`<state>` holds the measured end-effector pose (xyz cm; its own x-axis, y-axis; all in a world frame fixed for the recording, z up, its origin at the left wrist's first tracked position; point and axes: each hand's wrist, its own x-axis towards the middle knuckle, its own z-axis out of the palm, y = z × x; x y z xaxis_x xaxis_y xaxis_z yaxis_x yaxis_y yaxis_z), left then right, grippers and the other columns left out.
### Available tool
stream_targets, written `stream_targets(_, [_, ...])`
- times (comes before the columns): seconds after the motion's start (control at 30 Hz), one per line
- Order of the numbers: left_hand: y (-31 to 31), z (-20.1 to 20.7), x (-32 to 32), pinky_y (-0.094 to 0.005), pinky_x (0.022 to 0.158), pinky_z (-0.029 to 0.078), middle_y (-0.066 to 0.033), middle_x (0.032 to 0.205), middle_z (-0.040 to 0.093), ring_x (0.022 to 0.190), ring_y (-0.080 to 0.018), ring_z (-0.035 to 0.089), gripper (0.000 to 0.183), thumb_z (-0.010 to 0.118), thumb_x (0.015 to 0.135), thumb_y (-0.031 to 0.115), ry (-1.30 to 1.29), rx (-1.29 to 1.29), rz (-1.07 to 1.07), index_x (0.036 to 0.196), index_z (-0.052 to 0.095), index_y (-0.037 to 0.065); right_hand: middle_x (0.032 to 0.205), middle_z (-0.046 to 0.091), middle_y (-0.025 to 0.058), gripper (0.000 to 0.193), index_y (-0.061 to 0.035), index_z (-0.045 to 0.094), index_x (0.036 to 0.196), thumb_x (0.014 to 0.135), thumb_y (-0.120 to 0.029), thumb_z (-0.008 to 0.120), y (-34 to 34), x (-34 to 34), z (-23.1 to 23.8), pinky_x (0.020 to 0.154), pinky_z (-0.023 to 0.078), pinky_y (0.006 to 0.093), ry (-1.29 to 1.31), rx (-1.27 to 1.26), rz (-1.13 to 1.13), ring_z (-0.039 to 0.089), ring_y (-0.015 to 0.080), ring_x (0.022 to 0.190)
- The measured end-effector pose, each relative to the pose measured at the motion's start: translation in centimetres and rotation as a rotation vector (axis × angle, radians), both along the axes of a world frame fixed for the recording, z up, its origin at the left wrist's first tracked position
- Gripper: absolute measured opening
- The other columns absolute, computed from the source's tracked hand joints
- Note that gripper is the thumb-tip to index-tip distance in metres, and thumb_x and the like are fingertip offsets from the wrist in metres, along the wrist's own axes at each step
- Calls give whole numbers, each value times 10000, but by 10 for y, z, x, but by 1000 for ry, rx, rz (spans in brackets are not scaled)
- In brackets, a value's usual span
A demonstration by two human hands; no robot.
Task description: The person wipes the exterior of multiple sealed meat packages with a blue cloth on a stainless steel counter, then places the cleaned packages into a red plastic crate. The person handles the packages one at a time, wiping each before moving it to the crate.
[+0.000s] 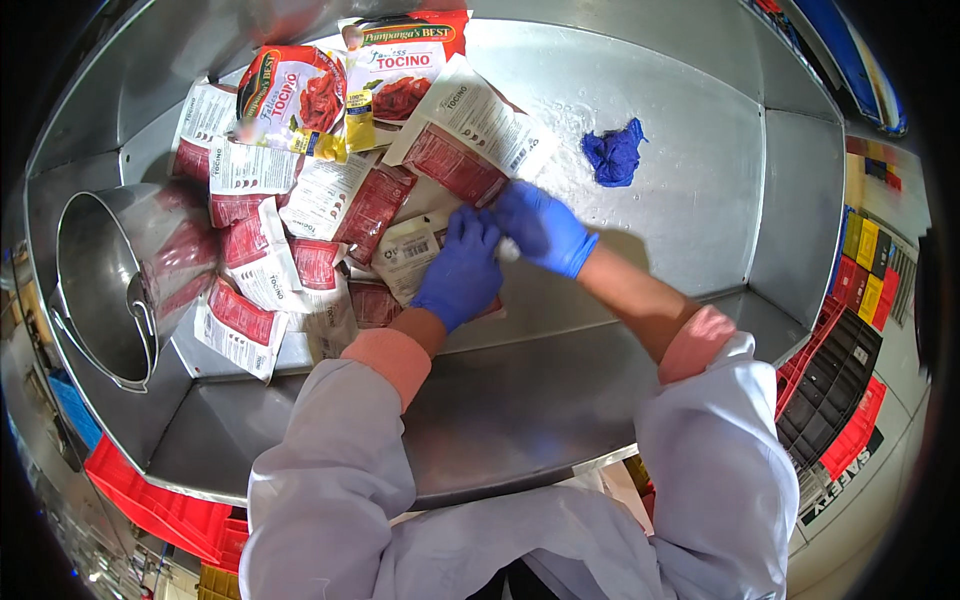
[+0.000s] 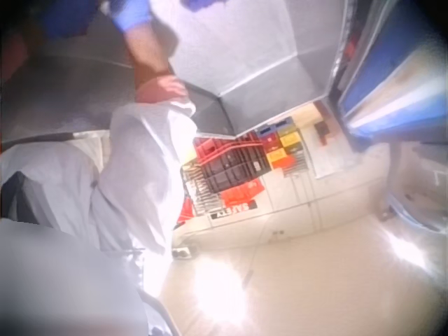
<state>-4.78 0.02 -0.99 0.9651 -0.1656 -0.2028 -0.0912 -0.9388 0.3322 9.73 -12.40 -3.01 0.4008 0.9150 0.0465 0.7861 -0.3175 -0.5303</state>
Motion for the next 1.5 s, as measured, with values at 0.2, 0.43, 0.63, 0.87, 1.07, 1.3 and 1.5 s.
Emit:
stream_targets(0.2, [0,-3,-4,-481,1055,300,-244,1254,383,1187,-447,356,490,540,823,181,4,37,-28,1171,443,-149,697,558,195,83,-42,582,794,794,-120,554,12,44,5,632,511,444,-157,-211,-163,602,362,705])
stream_targets(0.43, [-2,-2,-3,-456,1043,319,-234,1259,364,1179,-428,354,572,567,820,241,-32,197,-94,1242,405,-109,926,658,198,159,-55,683,876,837,-166,576,-24,124,27,770,517,407,-206,-545,-465,644,343,839])
stream_targets(0.63, [9,13,19,-471,1044,323,-204,1302,381,1189,-387,393,602,570,821,249,281,-37,0,1308,398,-61,893,682,143,172,-95,720,902,825,-214,624,-69,99,68,740,528,364,-36,-202,-618,652,333,816])
stream_targets(0.87, [77,25,69,-441,1014,394,-192,1410,352,1216,-388,424,724,649,774,245,-165,40,167,1393,347,25,737,669,80,200,-43,684,887,838,-237,670,-43,1,63,594,520,304,837,-394,-597,624,163,615])
stream_targets(1.07, [-3,-1,55,-435,876,494,-294,1319,401,1040,-395,551,732,654,816,320,138,-286,596,1315,336,-110,673,604,87,277,-18,570,867,848,-266,692,-10,-16,22,419,472,270,1237,-17,-1134,560,139,502])
stream_targets(1.3, [-58,33,37,-434,759,508,-259,1070,488,897,-342,571,492,562,888,316,161,-383,269,1103,500,-123,762,659,116,327,-27,636,865,762,-316,750,-26,44,12,691,501,321,468,-202,-899,624,200,683])
stream_targets(1.5, [-4,-3,47,-468,1027,327,-271,1265,415,1176,-394,421,578,557,874,289,-137,-159,209,1273,403,-99,805,662,136,291,-63,662,861,716,-293,766,-27,59,26,713,504,346,368,-337,-751,636,252,735])
